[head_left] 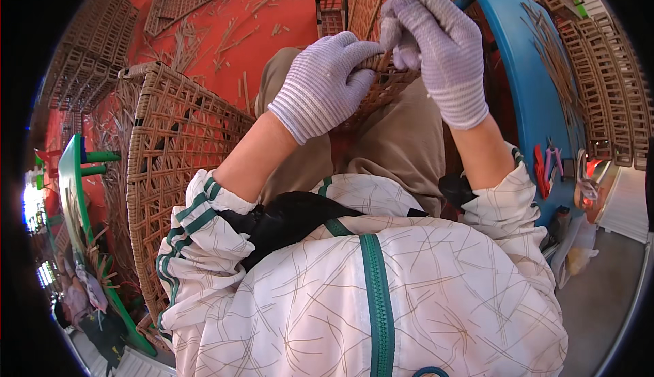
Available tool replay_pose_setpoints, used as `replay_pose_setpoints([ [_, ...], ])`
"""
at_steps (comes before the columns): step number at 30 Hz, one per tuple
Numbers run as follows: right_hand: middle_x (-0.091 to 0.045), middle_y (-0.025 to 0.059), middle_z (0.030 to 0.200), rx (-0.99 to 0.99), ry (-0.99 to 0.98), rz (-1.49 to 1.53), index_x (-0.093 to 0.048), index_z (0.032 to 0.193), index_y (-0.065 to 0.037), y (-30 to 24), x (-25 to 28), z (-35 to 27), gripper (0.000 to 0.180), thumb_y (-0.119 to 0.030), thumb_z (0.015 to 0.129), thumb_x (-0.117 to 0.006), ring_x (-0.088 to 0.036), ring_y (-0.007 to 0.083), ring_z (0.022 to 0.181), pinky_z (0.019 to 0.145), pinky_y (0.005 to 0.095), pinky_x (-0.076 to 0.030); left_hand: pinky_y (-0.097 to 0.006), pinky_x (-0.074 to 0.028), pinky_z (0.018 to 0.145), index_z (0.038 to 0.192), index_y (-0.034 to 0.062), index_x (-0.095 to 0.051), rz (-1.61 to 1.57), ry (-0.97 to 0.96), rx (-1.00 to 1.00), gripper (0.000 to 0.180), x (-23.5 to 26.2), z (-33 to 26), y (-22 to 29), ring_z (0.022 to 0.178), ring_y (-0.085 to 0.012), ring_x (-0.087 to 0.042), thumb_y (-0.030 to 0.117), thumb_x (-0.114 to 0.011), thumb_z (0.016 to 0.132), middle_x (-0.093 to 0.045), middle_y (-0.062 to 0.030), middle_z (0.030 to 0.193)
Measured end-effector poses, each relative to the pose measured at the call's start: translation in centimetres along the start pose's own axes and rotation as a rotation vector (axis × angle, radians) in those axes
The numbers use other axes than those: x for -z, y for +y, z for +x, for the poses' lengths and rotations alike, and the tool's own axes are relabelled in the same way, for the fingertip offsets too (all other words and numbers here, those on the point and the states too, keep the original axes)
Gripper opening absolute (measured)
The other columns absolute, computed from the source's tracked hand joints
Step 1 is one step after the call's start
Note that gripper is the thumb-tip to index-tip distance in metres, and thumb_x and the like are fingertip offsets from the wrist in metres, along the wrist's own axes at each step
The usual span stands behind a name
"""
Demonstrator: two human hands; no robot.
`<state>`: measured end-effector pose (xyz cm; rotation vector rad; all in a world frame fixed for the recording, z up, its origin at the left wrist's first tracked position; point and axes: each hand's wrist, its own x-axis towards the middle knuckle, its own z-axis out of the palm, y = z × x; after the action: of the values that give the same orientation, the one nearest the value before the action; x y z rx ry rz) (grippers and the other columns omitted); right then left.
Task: Wrapping and securing bamboo strips around the corners and edges of a furniture frame using hand tools and a pneumatic staple gun.
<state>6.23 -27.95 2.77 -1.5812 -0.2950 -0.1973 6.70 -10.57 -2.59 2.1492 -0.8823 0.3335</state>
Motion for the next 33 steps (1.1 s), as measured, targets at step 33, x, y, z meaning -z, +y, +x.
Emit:
replay_pose_setpoints([
  [33, -0.068, 0.0098, 0.073, 0.506, -0.021, -1.042, -0.07, 0.097, -0.01, 3.7, 1.9, 4.7, 0.017, -0.026, 0.096, -0.063, -0.067, 0.0286, 0.067, 0.061, 0.0359, -0.053, -0.042, -0.051, 0.067, 0.091, 0.0096, -0.072, 0.165, 0.171, 0.032, 0.025, -1.2, -0.1, 0.3, 0.073, -0.0298, -0.063, 0.03, -0.078, 0.077, -0.062, -0.0079, 0.075],
])
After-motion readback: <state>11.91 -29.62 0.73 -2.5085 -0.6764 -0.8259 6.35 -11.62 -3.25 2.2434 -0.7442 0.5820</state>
